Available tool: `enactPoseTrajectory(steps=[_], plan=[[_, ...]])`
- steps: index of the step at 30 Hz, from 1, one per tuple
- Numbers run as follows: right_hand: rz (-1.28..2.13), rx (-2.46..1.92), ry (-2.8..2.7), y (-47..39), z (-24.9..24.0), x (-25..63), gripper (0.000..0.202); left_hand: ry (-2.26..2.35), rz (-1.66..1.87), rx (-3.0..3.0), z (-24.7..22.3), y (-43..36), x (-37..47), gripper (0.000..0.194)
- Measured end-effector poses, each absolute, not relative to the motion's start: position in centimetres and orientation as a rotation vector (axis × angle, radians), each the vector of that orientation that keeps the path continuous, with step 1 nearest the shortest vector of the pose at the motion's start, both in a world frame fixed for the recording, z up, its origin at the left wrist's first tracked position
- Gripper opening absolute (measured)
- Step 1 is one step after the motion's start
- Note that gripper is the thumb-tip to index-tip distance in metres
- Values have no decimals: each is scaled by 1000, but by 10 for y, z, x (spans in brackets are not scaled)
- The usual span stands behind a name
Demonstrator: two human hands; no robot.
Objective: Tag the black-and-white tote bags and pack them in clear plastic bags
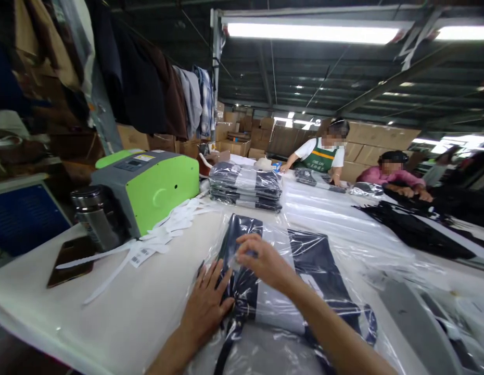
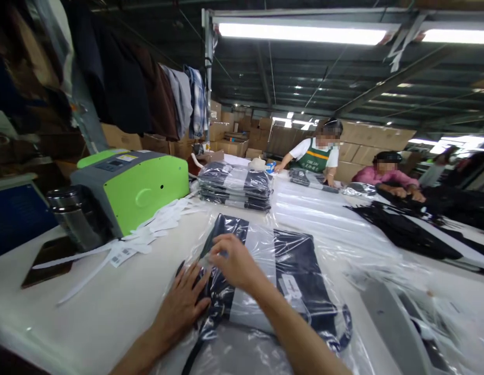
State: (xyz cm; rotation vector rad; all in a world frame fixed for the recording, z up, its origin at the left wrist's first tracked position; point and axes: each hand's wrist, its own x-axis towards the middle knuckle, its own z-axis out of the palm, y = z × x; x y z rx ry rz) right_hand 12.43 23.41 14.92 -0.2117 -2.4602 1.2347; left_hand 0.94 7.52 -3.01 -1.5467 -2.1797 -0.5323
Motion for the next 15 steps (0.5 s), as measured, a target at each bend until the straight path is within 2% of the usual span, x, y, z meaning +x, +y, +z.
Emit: enactPoseTrajectory(steps=[5, 8, 15], plan=[[743, -519, -2940, 353, 156, 72, 8, -2113, -359, -1569, -22, 62, 13, 74], [701, -541, -3079, 378, 141, 40, 5, -2082, -314, -1557, -21, 64, 11, 75], [621, -603, -3237, 401, 109, 2, 13, -1979, -289, -1535, -22, 66, 6, 73]])
